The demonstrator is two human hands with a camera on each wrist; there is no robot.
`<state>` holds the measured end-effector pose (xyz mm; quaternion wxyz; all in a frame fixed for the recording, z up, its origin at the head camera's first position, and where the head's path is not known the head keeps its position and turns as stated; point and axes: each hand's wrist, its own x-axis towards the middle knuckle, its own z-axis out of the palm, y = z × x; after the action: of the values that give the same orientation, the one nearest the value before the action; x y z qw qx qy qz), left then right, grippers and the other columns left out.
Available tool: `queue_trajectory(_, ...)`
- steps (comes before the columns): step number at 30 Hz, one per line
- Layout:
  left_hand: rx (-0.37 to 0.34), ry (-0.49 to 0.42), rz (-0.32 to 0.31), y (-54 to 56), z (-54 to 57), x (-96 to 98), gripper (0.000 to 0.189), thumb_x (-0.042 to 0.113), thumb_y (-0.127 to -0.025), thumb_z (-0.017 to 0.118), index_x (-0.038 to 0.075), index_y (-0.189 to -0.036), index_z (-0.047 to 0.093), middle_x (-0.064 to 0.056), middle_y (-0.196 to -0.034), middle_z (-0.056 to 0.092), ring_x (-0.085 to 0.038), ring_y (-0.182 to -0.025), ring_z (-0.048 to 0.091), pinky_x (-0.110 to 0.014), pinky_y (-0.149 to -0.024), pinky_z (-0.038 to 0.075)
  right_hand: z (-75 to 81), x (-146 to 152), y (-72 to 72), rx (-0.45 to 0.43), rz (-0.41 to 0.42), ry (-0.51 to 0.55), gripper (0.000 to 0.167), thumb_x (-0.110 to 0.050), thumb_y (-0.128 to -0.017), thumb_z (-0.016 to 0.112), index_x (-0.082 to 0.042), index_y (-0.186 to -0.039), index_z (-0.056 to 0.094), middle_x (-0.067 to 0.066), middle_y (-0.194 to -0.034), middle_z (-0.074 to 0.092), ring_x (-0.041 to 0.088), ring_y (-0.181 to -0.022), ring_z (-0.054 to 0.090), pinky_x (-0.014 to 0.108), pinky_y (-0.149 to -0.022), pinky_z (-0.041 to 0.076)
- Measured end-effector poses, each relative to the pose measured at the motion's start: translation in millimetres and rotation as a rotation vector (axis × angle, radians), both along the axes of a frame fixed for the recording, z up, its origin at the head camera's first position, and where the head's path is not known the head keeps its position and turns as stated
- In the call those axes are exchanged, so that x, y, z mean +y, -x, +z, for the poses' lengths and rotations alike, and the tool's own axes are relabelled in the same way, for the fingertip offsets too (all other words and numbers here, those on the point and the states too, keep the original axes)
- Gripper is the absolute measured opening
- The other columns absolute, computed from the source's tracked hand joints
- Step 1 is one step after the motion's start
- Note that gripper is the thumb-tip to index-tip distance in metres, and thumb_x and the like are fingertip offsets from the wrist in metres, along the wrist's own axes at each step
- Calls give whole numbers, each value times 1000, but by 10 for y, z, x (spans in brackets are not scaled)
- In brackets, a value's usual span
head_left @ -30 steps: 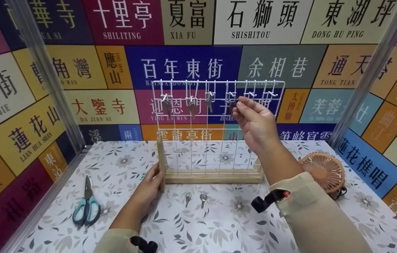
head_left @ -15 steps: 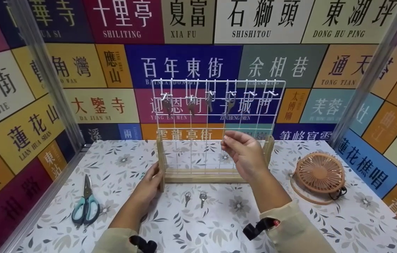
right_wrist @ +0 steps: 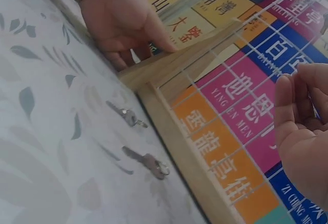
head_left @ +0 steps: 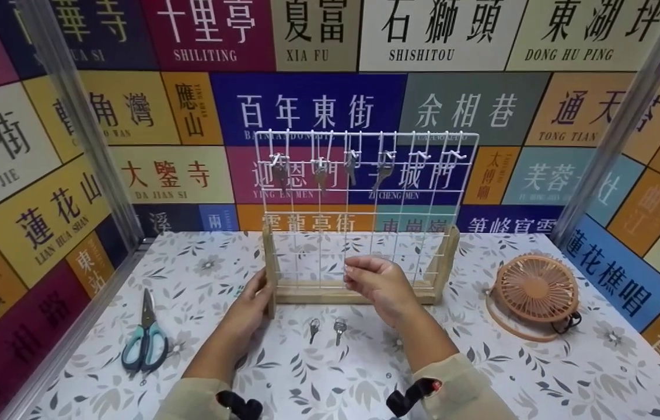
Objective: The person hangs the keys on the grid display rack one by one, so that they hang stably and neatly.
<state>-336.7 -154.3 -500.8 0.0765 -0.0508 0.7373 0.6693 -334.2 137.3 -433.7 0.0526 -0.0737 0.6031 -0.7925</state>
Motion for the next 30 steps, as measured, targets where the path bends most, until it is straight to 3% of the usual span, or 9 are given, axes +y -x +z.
queue_trajectory(8, -8, 20, 7, -3, 6, 0, 66, 68, -104, 55, 55, -163, 31, 9, -177, 30, -32, -165, 28, -60, -135, 19, -309, -44, 102, -50, 6, -174, 29, -7, -96, 78, 5, -122, 75, 5, -98, 76, 16, -85, 75, 29, -82, 65)
queue_trajectory(15, -12, 11, 12, -4, 14, 10, 64, 67, -104, 55, 54, -163, 32, 9, -177, 29, -33, -165, 28, -59, -135, 20, -550, 2, 109, -61, 38, -327, 33, -13, -95, 81, 1, -124, 75, 6, -103, 78, 16, -85, 72, 27, -76, 61)
queue_trajectory(21, -12, 3, 13, -14, 4, 9, 66, 68, -103, 57, 55, -163, 33, 8, -178, 28, -36, -164, 29, -60, -133, 24, -673, 46, 110, 7, 92, -529, 32, -14, -92, 82, -3, -122, 77, 6, -109, 79, 15, -86, 69, 26, -74, 58)
queue_trajectory(25, -24, -7, 12, 1, -8, 4, 66, 69, -102, 58, 56, -162, 33, 10, -178, 28, -36, -164, 30, -60, -133, 24, -704, 60, 106, 81, 122, -646, 33, -11, -91, 83, -4, -122, 77, 10, -114, 77, 14, -96, 69, 25, -81, 58)
queue_trajectory(30, -36, -8, 10, 22, -10, -14, 67, 70, -101, 58, 58, -161, 33, 11, -178, 27, -36, -164, 29, -62, -133, 24, -708, 36, 115, 155, 157, -747, 34, -6, -86, 84, -4, -120, 78, 13, -109, 76, 14, -94, 65, 23, -79, 55)
